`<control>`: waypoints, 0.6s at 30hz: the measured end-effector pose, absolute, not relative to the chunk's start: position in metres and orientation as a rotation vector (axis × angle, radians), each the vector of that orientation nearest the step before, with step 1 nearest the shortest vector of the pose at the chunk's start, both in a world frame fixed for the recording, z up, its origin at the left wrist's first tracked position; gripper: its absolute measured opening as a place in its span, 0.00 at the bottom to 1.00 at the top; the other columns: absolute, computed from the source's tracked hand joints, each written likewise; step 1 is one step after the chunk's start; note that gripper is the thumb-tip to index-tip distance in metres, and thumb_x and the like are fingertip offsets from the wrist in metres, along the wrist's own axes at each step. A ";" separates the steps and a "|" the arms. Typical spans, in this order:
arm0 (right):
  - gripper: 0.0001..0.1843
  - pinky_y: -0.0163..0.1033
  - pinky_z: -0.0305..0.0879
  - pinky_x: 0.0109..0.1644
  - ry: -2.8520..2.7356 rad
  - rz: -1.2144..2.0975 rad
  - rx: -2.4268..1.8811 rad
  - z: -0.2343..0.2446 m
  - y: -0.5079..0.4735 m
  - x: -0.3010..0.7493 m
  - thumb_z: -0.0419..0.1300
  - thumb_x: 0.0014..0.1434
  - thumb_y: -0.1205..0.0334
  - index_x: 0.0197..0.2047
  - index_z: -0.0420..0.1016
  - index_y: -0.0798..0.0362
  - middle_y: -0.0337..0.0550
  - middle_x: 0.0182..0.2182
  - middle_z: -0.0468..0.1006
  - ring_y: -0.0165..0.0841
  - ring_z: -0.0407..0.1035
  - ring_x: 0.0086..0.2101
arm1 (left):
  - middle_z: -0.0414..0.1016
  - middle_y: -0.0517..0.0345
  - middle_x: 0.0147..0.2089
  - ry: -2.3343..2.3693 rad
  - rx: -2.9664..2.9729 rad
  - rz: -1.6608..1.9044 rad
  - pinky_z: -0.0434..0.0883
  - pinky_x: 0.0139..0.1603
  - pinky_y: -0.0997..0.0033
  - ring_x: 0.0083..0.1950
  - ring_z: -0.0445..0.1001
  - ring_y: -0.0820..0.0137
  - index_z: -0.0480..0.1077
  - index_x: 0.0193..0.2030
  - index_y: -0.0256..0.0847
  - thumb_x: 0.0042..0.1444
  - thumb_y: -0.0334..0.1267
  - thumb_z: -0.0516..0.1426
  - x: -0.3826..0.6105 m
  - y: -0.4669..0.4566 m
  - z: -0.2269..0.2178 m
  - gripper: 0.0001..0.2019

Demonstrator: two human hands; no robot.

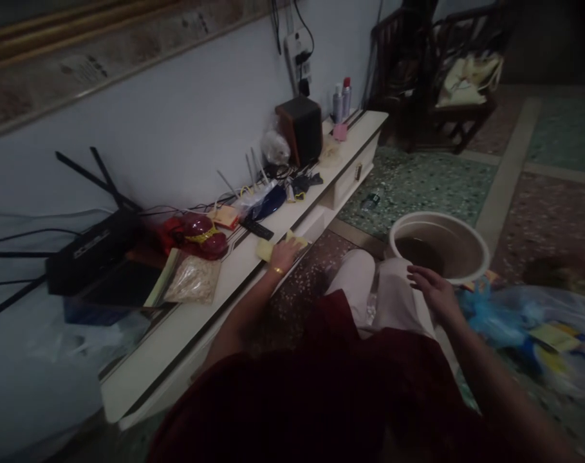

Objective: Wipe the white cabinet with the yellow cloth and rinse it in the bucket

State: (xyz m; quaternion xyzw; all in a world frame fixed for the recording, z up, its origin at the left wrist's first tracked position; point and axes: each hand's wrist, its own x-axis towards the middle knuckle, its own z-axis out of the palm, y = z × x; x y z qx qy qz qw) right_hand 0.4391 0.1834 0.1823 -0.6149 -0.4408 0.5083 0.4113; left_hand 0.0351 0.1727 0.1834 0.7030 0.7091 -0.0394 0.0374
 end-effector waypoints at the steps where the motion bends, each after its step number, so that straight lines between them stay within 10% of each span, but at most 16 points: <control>1: 0.28 0.31 0.70 0.36 -1.113 1.273 -1.548 0.183 0.182 0.441 0.64 0.40 0.47 0.41 0.77 0.56 0.47 0.42 0.75 0.33 0.71 0.40 | 0.56 0.59 0.70 2.219 2.145 -0.097 0.65 0.54 0.57 0.58 0.63 0.59 0.63 0.64 0.54 0.63 0.34 0.47 0.040 0.188 0.184 0.23; 18: 0.30 0.26 0.71 0.35 -1.010 1.341 -1.601 0.156 0.177 0.456 0.66 0.37 0.47 0.42 0.76 0.57 0.46 0.44 0.75 0.29 0.71 0.38 | 0.62 0.41 0.64 2.749 1.654 -0.154 0.65 0.52 0.53 0.56 0.65 0.54 0.58 0.66 0.40 0.66 0.36 0.41 -0.015 0.134 0.167 0.24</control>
